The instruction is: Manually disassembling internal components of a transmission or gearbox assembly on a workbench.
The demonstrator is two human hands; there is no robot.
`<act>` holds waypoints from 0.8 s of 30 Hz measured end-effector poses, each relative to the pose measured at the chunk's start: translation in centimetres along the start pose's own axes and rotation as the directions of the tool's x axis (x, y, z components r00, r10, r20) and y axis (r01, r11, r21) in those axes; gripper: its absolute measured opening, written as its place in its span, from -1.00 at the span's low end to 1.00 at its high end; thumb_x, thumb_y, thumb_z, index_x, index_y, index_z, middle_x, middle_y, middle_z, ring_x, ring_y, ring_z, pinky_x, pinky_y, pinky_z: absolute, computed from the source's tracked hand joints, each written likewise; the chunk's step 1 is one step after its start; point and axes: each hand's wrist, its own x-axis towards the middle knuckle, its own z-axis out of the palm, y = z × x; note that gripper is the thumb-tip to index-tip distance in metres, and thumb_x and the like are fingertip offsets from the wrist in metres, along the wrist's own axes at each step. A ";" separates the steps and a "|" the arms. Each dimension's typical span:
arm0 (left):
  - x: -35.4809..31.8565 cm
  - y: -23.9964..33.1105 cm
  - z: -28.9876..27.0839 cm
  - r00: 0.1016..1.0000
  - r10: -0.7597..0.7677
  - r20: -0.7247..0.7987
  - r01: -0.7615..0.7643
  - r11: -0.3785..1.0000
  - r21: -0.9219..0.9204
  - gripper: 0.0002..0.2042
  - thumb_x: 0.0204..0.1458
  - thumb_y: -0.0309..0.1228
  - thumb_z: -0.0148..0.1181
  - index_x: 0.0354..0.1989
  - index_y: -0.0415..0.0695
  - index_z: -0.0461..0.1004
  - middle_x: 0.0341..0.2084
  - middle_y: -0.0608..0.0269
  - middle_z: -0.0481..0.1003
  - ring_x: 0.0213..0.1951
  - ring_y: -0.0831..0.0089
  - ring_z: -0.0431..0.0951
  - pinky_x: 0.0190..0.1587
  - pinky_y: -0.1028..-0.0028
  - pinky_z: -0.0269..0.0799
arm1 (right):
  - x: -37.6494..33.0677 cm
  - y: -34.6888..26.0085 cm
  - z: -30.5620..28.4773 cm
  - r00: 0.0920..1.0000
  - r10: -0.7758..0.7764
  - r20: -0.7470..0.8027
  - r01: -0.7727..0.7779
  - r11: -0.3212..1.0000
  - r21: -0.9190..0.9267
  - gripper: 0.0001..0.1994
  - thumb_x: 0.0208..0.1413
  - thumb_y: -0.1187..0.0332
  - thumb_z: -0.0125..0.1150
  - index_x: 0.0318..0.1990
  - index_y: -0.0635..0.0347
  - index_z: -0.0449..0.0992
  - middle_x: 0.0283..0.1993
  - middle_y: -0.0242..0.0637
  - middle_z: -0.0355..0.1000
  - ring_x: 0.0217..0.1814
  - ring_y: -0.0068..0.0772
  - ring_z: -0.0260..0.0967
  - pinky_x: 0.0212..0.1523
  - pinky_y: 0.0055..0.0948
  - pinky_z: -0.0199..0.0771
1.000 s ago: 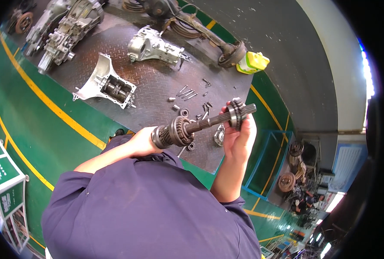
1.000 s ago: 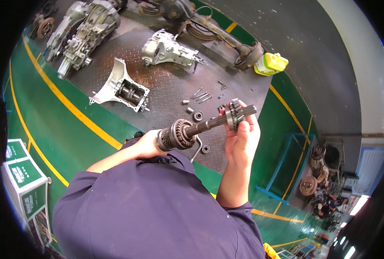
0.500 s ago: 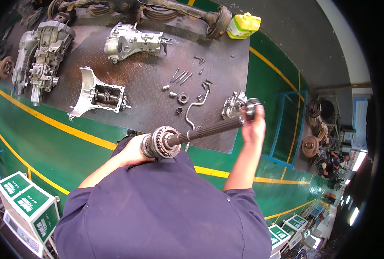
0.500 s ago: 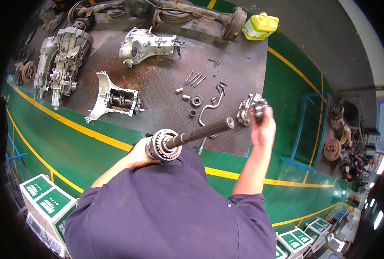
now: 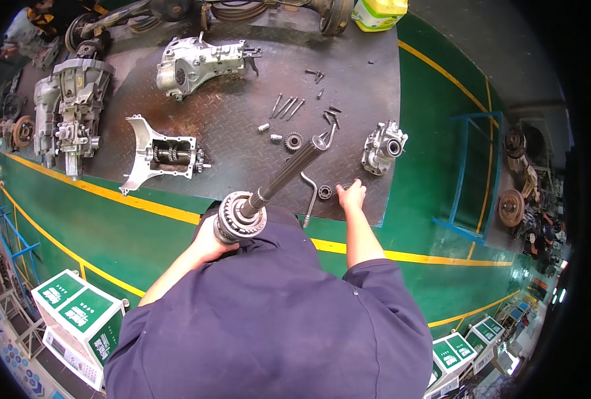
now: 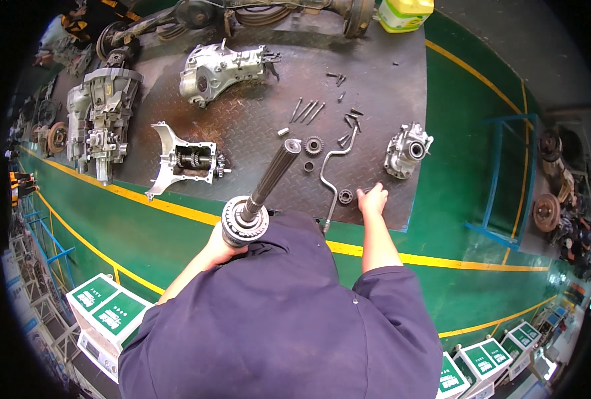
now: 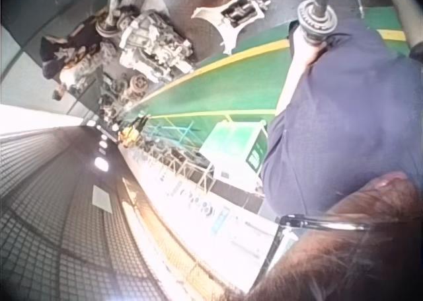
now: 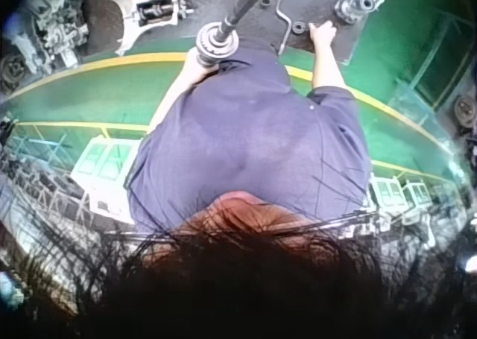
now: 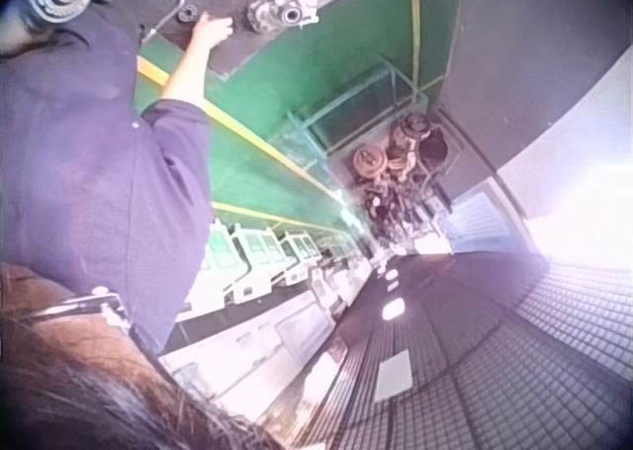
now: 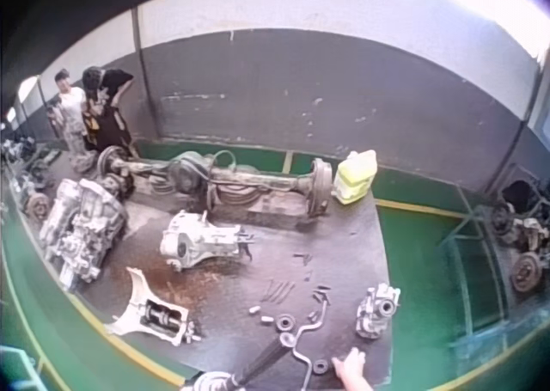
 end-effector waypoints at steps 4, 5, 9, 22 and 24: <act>0.5 0.8 -0.2 1.000 -0.013 0.028 0.012 1.000 0.023 -0.46 -0.32 -0.61 0.49 -0.02 -0.22 0.53 -0.13 0.19 0.61 -0.09 0.41 0.57 0.07 0.40 0.47 | -1.7 -3.8 -0.8 0.937 -0.132 -0.322 0.085 0.984 -0.157 -0.30 0.07 -0.07 0.38 0.24 0.21 0.37 0.28 0.09 0.29 0.33 0.04 0.26 0.29 -0.13 0.30; 0.7 0.7 -0.2 1.000 -0.013 0.028 0.013 1.000 0.019 -0.46 -0.32 -0.61 0.49 -0.02 -0.22 0.53 -0.13 0.19 0.61 -0.09 0.41 0.57 0.07 0.40 0.47 | -2.8 -5.7 -2.4 0.915 -0.280 -0.290 0.306 0.951 0.048 -0.42 0.10 -0.02 0.36 0.13 0.22 0.49 0.16 0.00 0.42 0.27 -0.03 0.33 0.27 -0.15 0.31; 1.6 0.1 0.1 0.999 0.002 0.041 0.000 0.999 -0.054 -0.46 -0.33 -0.61 0.48 -0.02 -0.21 0.54 -0.14 0.22 0.61 -0.10 0.44 0.57 0.05 0.40 0.48 | -13.1 -14.7 -10.0 0.620 -0.694 0.366 -0.125 0.373 0.919 -0.71 0.28 0.35 0.19 0.08 0.29 0.51 -0.01 -0.27 0.54 -0.08 -0.47 0.50 0.01 -0.40 0.53; 1.7 2.0 -0.1 0.992 -0.115 0.049 0.120 0.985 -0.125 -0.45 -0.31 -0.65 0.42 0.01 -0.21 0.54 -0.11 0.24 0.61 -0.09 0.48 0.55 0.04 0.42 0.48 | -17.3 -18.0 -15.0 0.092 -0.983 0.156 0.555 0.181 0.812 -0.31 -0.15 0.29 0.59 0.22 0.19 0.47 0.14 -0.19 0.30 0.23 -0.22 0.32 0.27 -0.22 0.36; 1.5 2.3 -0.2 0.994 -0.087 0.061 0.095 0.985 -0.145 -0.46 -0.30 -0.66 0.42 0.00 -0.22 0.54 -0.11 0.22 0.61 -0.09 0.49 0.55 0.04 0.42 0.47 | -16.9 -17.6 -14.6 0.087 -0.989 0.116 0.512 0.145 0.847 -0.38 -0.14 0.34 0.56 0.16 0.19 0.50 0.09 -0.22 0.32 0.17 -0.26 0.36 0.21 -0.24 0.40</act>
